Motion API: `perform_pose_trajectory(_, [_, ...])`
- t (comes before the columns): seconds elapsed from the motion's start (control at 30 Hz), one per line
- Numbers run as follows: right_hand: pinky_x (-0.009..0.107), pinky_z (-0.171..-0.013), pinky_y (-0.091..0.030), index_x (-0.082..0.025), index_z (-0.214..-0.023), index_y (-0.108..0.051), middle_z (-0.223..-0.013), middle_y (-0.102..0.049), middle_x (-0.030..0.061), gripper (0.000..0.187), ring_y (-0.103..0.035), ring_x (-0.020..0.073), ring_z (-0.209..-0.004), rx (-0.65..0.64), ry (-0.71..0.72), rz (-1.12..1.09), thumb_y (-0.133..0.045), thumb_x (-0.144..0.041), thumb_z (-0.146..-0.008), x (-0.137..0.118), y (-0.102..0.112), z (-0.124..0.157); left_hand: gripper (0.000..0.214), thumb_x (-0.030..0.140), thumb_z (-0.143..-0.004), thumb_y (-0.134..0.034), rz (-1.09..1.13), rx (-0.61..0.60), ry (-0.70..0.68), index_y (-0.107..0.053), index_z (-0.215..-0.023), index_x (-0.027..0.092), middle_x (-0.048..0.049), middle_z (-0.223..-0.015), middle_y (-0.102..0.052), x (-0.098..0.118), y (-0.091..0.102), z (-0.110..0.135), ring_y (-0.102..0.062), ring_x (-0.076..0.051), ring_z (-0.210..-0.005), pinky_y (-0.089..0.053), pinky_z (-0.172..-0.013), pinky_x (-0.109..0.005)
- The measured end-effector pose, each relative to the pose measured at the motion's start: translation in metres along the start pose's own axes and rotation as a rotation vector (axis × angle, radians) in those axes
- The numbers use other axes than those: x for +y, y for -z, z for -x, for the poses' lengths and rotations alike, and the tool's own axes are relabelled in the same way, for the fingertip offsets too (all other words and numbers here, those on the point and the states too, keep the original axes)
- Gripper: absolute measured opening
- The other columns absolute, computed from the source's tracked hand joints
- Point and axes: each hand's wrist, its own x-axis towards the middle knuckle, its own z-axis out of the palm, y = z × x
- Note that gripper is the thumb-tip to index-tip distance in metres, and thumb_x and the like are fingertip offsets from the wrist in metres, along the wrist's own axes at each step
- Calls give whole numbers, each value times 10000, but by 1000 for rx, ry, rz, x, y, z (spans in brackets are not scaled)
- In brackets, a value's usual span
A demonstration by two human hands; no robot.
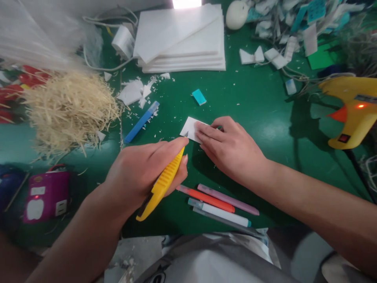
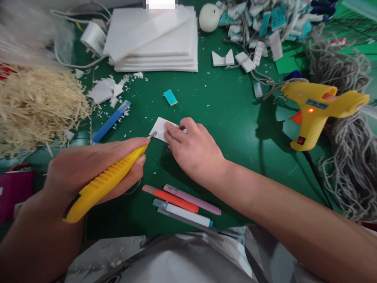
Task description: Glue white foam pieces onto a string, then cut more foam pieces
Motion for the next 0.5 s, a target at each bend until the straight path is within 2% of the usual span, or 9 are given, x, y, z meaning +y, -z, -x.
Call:
perform_pose_trajectory(0.1, [387, -738, -538, -105, -1191, -803, -1271, -820, 113, 275, -628, 256, -998, 3, 0, 11, -558, -154, -1074, 0, 0, 0, 211, 194, -987, -532, 9, -18, 27, -700, -1113, 176, 8, -735, -793, -2, 0, 1, -715, -149, -517, -537, -491, -228])
perform_pose_trajectory(0.23, [374, -714, -533, -91, -1158, -806, -1264, -826, 93, 242, -618, 255, -976, 59, 13, 26, -595, -141, -1051, 1, 1, 0, 215, 225, -988, -547, -6, -28, 17, -701, -1129, 171, -6, -806, -821, -3, 0, 2, -742, -145, -574, -566, -532, -207])
perform_pose_trajectory(0.4, [375, -698, -514, -77, -1183, -793, -1294, -816, 89, 268, -612, 253, -987, 37, 45, 31, -567, -114, -1044, 2, 2, 0, 309, 364, -923, -620, 82, -82, 277, -743, -1191, 270, 6, -866, -817, 8, -6, 3, -795, -193, -785, -643, -662, -242])
perform_pose_trajectory(0.5, [384, -701, -514, -76, -1188, -791, -1296, -815, 98, 276, -613, 258, -990, 23, 38, 25, -561, -108, -1040, 1, 4, 0, 332, 400, -895, -652, 114, -83, 324, -751, -1196, 301, 11, -879, -816, 15, -10, 7, -801, -212, -855, -661, -685, -259])
